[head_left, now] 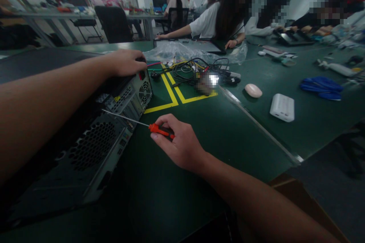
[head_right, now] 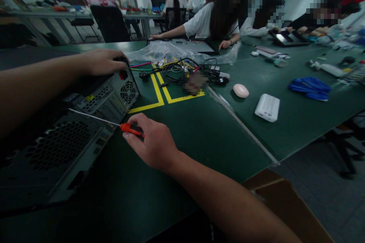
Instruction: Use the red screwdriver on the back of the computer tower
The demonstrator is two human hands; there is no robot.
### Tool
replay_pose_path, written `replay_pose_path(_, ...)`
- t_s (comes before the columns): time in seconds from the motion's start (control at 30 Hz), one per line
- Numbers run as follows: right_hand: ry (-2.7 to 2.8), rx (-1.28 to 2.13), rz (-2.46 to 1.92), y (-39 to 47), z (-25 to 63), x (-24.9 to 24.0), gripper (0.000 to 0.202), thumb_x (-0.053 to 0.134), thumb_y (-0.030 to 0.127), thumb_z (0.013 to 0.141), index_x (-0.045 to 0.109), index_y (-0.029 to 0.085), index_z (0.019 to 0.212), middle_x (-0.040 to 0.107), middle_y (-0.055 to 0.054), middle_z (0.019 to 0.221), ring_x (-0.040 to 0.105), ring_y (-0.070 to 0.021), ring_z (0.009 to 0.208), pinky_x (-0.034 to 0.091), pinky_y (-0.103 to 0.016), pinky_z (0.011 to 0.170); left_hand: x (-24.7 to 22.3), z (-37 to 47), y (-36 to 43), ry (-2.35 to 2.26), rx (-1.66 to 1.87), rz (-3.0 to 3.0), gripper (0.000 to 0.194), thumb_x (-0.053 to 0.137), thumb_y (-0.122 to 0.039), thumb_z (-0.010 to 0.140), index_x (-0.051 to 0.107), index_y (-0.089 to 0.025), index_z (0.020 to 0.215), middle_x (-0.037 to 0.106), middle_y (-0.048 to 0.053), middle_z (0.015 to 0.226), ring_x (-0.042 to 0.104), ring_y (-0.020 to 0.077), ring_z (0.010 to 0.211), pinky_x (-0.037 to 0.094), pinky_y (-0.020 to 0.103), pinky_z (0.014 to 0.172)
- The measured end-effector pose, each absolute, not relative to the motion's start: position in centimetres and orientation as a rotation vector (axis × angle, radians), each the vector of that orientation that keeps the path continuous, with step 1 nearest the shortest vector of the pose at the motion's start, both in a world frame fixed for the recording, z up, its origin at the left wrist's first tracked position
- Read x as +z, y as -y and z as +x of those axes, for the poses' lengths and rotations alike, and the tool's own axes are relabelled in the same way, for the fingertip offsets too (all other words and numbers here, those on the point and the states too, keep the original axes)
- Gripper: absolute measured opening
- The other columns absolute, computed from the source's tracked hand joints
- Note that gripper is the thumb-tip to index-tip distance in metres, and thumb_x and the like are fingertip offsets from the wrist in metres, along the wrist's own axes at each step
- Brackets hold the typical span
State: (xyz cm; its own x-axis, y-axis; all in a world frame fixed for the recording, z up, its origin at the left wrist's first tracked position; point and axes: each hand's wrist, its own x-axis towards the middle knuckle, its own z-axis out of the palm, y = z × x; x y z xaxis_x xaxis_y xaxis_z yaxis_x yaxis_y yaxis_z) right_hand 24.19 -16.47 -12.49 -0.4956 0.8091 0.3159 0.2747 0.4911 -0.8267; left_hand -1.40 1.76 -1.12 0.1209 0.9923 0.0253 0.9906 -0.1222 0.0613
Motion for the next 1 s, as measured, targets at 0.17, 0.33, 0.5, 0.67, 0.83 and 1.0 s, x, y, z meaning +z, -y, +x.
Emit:
replay_pose_path(0.17, 2.013, 0.943, -0.879, 16.4, 24.1, -12.5, 0.018, 0.071, 0.040, 0.109, 0.067, 0.026, 0.120, 0.078, -0.001, 0.102, 0.068, -0.0183, 0.081, 0.052, -0.034, 0.082, -1.2, -1.2, -1.8, -2.078, 0.081, 2.323, 0.061, 0.049, -0.048, 0.115, 0.070, -0.007, 0.155, 0.074, 0.019, 0.153, 0.066, 0.0447, 0.153, 0.049, 0.059, 0.130)
replay_pose_path(0.33, 2.012, 0.915, -0.874, 16.4, 24.1, -12.7, 0.018, 0.072, 0.040, 0.109, 0.068, 0.026, 0.119, 0.079, -0.001, 0.101, 0.068, -0.0177, 0.080, 0.051, -0.034, 0.080, -1.1, -1.2, -1.6, -2.078, 0.088, 2.325, 0.062, 0.049, -0.049, 0.115, 0.070, -0.008, 0.155, 0.075, 0.019, 0.154, 0.067, 0.0436, 0.150, 0.051, 0.058, 0.128)
replay_pose_path(0.5, 2.009, 0.902, -0.873, 16.4, 24.1, -12.7, 0.019, 0.072, 0.042, 0.110, 0.069, 0.026, 0.121, 0.078, 0.000, 0.099, 0.066, -0.0172, 0.078, 0.051, -0.033, 0.079, -1.1, -1.4, -1.6, -2.053, 0.112, 2.337, 0.063, 0.048, -0.049, 0.113, 0.071, -0.009, 0.156, 0.073, 0.020, 0.158, 0.066, 0.0438, 0.152, 0.048, 0.060, 0.131)
replay_pose_path(0.67, 1.997, 0.871, -0.862, 16.3, 24.1, -12.7, 0.019, 0.073, 0.041, 0.109, 0.073, 0.026, 0.119, 0.082, -0.002, 0.107, 0.072, -0.0193, 0.088, 0.053, -0.035, 0.086, -0.8, -1.0, -1.1, -2.067, 0.056, 2.366, 0.066, 0.044, -0.048, 0.112, 0.070, -0.006, 0.157, 0.074, 0.024, 0.154, 0.069, 0.0436, 0.147, 0.052, 0.058, 0.126)
replay_pose_path(0.83, 1.979, 0.839, -0.850, 16.0, 24.2, -12.6, 0.020, 0.076, 0.041, 0.110, 0.079, 0.024, 0.120, 0.085, -0.006, 0.117, 0.077, -0.0227, 0.103, 0.057, -0.037, 0.097, -0.3, -0.4, -0.3, -2.085, 0.010, 2.346, 0.069, 0.042, -0.042, 0.109, 0.067, -0.005, 0.161, 0.072, 0.026, 0.160, 0.067, 0.0426, 0.150, 0.051, 0.054, 0.128)
replay_pose_path(1.0, 2.012, 0.835, -0.863, 15.9, 24.3, -12.2, 0.024, 0.073, 0.043, 0.115, 0.084, 0.022, 0.120, 0.084, -0.006, 0.108, 0.075, -0.0211, 0.096, 0.056, -0.035, 0.091, -0.4, -1.0, -0.7, -2.079, -0.003, 2.353, 0.067, 0.044, -0.046, 0.106, 0.071, -0.013, 0.158, 0.076, 0.018, 0.159, 0.070, 0.0389, 0.146, 0.053, 0.047, 0.127)
